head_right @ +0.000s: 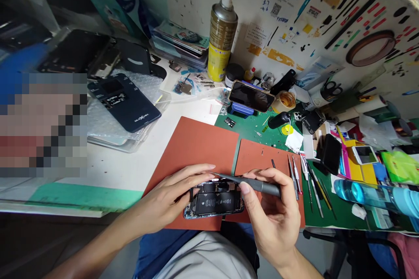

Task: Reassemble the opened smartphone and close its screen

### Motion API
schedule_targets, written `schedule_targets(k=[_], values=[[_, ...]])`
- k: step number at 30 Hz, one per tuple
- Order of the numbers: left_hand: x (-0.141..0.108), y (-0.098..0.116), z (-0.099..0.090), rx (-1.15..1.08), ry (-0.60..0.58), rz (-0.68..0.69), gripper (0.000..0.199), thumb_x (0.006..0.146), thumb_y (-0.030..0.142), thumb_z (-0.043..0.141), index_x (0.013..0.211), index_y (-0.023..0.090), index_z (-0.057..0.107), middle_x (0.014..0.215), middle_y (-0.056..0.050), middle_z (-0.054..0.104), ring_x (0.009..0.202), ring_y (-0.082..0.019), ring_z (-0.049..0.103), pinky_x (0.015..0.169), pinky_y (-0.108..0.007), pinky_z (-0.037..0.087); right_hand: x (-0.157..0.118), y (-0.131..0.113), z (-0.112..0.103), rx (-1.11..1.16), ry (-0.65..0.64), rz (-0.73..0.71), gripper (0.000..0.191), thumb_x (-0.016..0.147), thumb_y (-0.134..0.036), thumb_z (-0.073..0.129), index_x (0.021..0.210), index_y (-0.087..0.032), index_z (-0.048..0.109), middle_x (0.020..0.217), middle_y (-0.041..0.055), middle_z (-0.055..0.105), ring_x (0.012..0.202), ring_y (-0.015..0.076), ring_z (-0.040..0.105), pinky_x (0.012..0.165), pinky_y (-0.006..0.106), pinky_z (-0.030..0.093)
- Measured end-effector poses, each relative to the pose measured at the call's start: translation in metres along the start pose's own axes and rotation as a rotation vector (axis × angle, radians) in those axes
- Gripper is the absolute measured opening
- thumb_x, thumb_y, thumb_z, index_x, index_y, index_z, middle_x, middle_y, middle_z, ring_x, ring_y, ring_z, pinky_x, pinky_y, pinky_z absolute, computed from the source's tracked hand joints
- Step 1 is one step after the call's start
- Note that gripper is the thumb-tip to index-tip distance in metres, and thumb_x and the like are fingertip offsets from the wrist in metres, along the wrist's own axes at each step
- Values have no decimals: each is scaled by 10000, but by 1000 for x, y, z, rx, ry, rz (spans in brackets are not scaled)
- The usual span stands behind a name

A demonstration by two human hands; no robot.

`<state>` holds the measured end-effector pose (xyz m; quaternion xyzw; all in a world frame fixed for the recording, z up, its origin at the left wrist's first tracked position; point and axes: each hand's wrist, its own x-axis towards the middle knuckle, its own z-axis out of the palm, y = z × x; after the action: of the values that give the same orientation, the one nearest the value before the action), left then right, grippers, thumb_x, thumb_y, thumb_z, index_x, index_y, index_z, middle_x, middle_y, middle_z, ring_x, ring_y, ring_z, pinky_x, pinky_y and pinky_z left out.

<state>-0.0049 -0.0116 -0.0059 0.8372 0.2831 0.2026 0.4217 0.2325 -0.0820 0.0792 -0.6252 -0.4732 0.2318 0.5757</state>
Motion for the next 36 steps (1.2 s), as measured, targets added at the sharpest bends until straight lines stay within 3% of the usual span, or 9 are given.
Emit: schedule_targets(k=[6, 8, 12, 15, 24, 36], values=[[3, 3, -2, 7, 24, 3, 834, 941, -88, 428, 1617, 397, 480, 1673, 16, 546, 1498, -201, 575, 1217, -356, 523, -18, -19, -11, -72, 111, -129, 423, 867, -73, 844, 1221, -258, 704, 1018, 33, 744, 913, 203, 812, 820, 343, 735], [5, 4, -3, 3, 22, 6, 861, 927, -92, 428, 1632, 400, 464, 1665, 15, 556, 1504, -206, 569, 1215, -356, 525, -27, -22, -14, -152, 25, -180, 442, 874, -58, 817, 1246, -255, 681, 1022, 51, 756, 896, 210, 811, 787, 340, 741], [6, 4, -3, -14, 32, 25, 859, 917, -104, 412, 1618, 389, 471, 1664, 17, 554, 1517, -194, 552, 1218, -348, 516, -34, -6, -14, -264, -296, -297, 496, 879, 7, 753, 1295, -229, 620, 1067, 91, 787, 915, 218, 829, 800, 336, 742], [5, 4, -2, -20, 41, 38, 861, 914, -112, 402, 1616, 383, 465, 1675, 25, 541, 1525, -177, 540, 1215, -317, 506, -30, 10, -9, -330, -387, -359, 456, 885, 14, 745, 1259, -209, 612, 1053, 103, 793, 934, 221, 834, 837, 341, 739], [5, 3, -3, -21, 35, 55, 963, 895, -108, 410, 1690, 431, 350, 1693, 39, 521, 1512, -198, 556, 1164, -307, 546, -25, 18, 0, -404, -415, -406, 422, 906, -7, 736, 1254, -209, 609, 1032, 98, 796, 928, 223, 842, 842, 327, 737], [5, 3, -3, -23, 42, 73, 903, 900, -108, 385, 1653, 390, 396, 1695, 29, 515, 1510, -178, 553, 1133, -282, 548, -26, 24, -1, -393, -435, -380, 443, 913, -11, 734, 1281, -213, 593, 1068, 105, 790, 964, 223, 835, 862, 345, 735]])
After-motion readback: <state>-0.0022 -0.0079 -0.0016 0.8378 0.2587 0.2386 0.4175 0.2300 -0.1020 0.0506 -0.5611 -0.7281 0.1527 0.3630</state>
